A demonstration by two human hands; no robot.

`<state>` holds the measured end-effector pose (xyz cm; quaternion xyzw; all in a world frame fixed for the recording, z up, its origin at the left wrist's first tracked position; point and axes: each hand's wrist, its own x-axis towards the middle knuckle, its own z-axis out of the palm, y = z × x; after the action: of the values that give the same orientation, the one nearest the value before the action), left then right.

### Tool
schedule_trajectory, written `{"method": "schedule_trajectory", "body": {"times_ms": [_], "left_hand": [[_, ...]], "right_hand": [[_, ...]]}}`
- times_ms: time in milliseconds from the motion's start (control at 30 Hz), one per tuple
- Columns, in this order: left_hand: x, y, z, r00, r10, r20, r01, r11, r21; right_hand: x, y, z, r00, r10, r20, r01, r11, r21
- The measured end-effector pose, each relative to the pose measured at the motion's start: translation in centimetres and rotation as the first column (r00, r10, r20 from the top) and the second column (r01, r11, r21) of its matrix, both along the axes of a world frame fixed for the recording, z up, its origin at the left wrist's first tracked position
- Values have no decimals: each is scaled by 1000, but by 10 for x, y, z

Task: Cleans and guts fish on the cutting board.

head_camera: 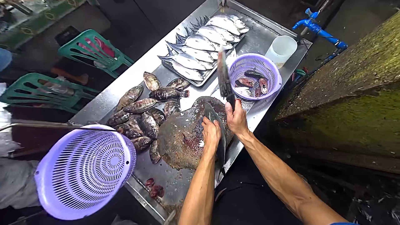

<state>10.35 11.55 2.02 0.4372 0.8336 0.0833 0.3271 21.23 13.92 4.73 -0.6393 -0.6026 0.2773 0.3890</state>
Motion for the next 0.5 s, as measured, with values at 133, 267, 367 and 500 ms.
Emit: {"method": "schedule_trajectory", "body": {"times_ms": [133, 267, 367, 500], "left_hand": [[-1, -1, 0, 1000, -1, -2, 1, 1000, 0], [-10, -5, -5, 999, 25, 47, -26, 1000, 18], [-19, -9, -6, 990, 85, 110, -86, 996, 6], [-39, -13, -21, 929, 196, 313, -233, 969, 84]], "right_hand": [[0, -15, -43, 964, 242, 109, -173, 883, -436], [8, 4, -24, 846, 512, 152, -270, 655, -706], [13, 3, -28, 829, 520, 205, -255, 679, -689], [16, 3, -38, 887, 430, 165, -220, 710, -669]]}}
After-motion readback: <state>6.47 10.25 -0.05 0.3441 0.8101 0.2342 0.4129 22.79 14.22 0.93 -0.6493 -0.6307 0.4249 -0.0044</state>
